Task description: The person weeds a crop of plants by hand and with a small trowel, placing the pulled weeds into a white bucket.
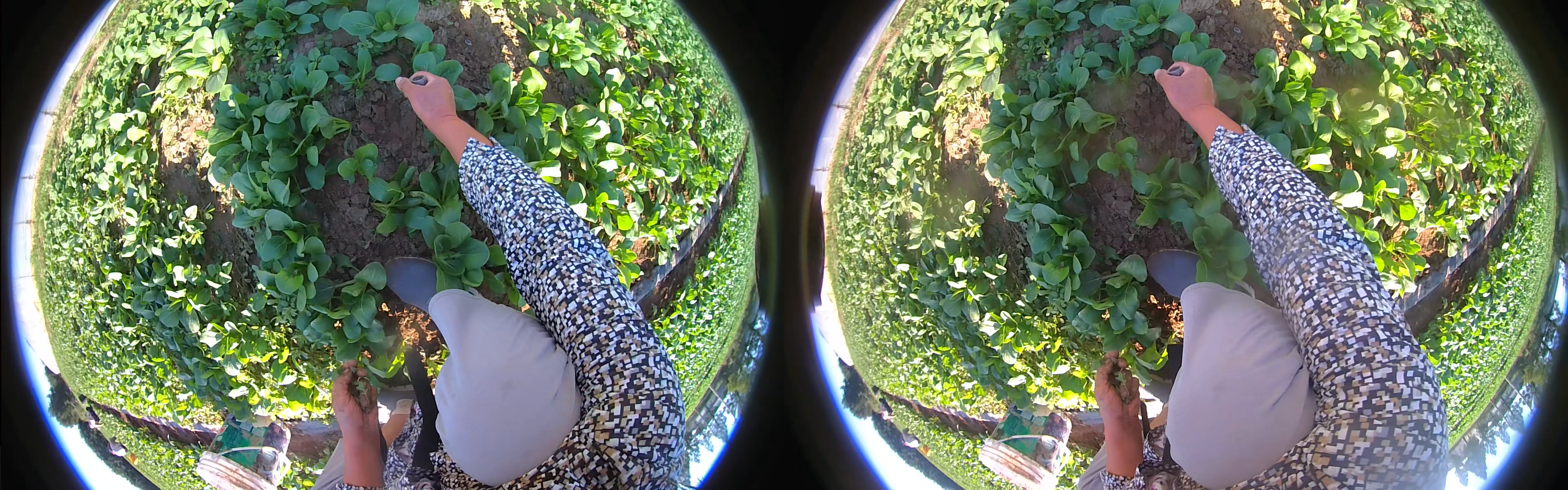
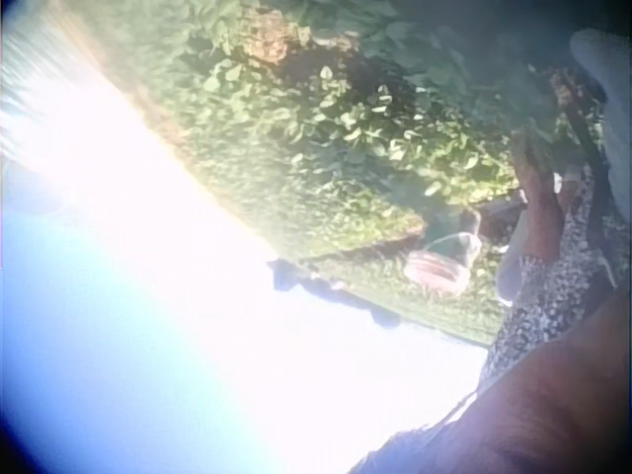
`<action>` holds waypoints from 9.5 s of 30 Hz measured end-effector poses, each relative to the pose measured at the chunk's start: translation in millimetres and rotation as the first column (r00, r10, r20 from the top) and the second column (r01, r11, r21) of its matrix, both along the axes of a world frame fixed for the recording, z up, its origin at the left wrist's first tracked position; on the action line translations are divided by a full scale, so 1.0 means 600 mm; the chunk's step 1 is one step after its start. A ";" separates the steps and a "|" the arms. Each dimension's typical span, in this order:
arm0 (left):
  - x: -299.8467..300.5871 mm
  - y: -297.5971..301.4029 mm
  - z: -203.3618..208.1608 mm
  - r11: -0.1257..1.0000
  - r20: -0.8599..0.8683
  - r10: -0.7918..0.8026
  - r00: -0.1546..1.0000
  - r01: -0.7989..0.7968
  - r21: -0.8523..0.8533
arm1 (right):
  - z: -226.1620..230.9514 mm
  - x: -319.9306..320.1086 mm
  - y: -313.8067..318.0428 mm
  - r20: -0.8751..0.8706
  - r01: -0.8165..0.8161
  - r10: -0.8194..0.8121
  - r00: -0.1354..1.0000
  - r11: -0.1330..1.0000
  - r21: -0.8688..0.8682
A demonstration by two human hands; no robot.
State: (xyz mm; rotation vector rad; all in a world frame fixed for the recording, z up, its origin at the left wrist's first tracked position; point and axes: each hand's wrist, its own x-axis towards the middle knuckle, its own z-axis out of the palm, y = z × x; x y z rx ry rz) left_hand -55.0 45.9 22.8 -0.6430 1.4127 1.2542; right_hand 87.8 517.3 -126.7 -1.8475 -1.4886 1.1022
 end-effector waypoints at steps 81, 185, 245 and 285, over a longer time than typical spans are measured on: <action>0.096 0.458 -0.187 0.796 0.146 -0.329 0.933 0.190 0.575 | 0.008 0.095 -0.084 -0.021 -0.238 0.238 0.971 0.971 0.006; -0.129 0.726 -0.285 0.367 -0.644 -0.739 -0.199 0.683 -0.632 | 0.056 -0.045 -0.082 0.188 -0.652 0.647 0.739 0.757 -0.042; 0.010 0.314 -0.132 0.897 0.109 -0.292 0.950 0.233 0.375 | -0.011 -0.117 -0.023 -0.015 -0.348 0.349 0.937 0.936 0.048; 0.016 0.257 -0.108 0.942 0.165 -0.175 0.971 0.116 0.316 | -0.023 -0.148 0.040 -0.198 -0.528 0.507 0.839 0.846 -0.069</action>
